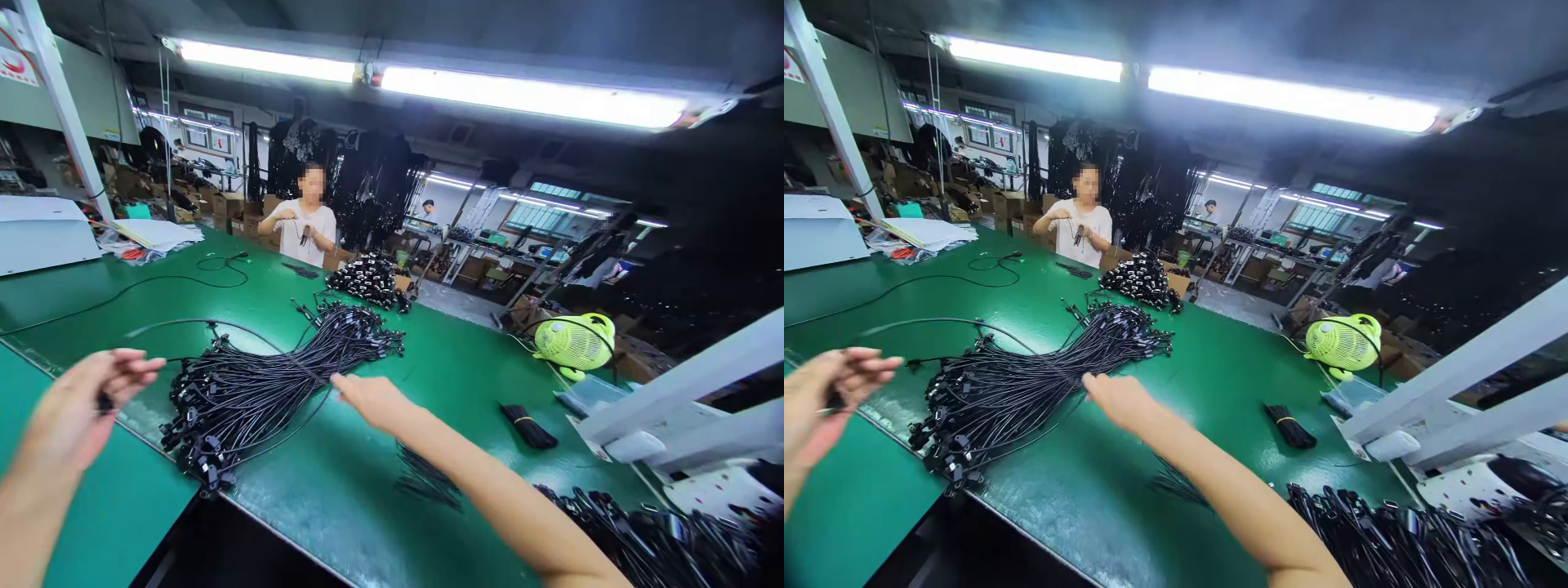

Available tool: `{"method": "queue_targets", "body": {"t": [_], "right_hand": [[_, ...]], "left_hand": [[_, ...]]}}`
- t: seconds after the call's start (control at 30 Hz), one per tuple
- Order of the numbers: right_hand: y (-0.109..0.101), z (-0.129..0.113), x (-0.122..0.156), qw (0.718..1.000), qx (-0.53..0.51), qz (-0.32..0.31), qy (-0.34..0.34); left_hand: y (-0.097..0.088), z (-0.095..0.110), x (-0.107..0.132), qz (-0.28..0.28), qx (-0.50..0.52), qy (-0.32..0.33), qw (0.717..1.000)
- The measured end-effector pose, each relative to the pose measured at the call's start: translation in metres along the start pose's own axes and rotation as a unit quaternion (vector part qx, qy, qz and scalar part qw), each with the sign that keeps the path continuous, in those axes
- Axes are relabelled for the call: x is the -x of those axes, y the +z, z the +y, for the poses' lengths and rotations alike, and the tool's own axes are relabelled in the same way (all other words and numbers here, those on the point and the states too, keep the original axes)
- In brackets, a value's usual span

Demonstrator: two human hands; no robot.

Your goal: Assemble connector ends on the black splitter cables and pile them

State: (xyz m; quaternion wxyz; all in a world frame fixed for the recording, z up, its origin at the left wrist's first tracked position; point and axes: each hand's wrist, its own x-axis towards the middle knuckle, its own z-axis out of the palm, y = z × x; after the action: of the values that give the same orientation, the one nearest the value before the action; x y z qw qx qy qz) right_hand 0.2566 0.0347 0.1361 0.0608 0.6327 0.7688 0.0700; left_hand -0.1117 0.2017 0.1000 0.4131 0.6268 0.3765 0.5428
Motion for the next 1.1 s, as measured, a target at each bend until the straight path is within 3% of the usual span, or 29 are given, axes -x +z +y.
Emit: {"method": "queue_targets", "body": {"t": [0.03,0.1,0.2,0.27,0.33,0.47,0.67,0.83,0.93,1.1], "right_hand": [[0.007,-0.018,0.008,0.999,-0.012,-0.007,-0.039],[0.011,-0.047,0.02,0.994,-0.036,0.012,-0.1],[0.002,-0.055,0.031,0.992,-0.045,0.073,-0.091],[-0.004,-0.039,0.037,0.992,-0.055,0.103,-0.044],[-0.004,-0.016,0.046,0.989,-0.083,0.119,-0.002],[0.012,0.019,0.07,0.979,-0.148,0.132,0.049],[0.035,0.033,0.091,0.951,-0.242,0.165,0.095],[0.047,0.051,0.104,0.934,-0.245,0.211,0.151],[0.052,0.055,0.112,0.928,-0.228,0.241,0.167],[0.049,0.038,0.117,0.94,-0.132,0.278,0.15]], "left_hand": [[0.023,0.003,0.012,-0.019,0.017,-0.035,0.999],[0.074,0.013,0.042,-0.162,-0.032,-0.056,0.985],[0.132,0.028,0.083,-0.372,-0.028,-0.043,0.927],[0.149,0.035,0.098,-0.465,0.044,-0.082,0.881],[0.151,0.038,0.101,-0.5,0.134,-0.16,0.841],[0.143,0.037,0.092,-0.474,0.28,-0.299,0.779],[0.131,0.035,0.078,-0.386,0.372,-0.354,0.766],[0.107,0.041,0.061,-0.288,0.412,-0.348,0.792],[0.097,0.04,0.054,-0.27,0.387,-0.344,0.812],[0.108,0.034,0.054,-0.24,0.389,-0.343,0.821]]}}
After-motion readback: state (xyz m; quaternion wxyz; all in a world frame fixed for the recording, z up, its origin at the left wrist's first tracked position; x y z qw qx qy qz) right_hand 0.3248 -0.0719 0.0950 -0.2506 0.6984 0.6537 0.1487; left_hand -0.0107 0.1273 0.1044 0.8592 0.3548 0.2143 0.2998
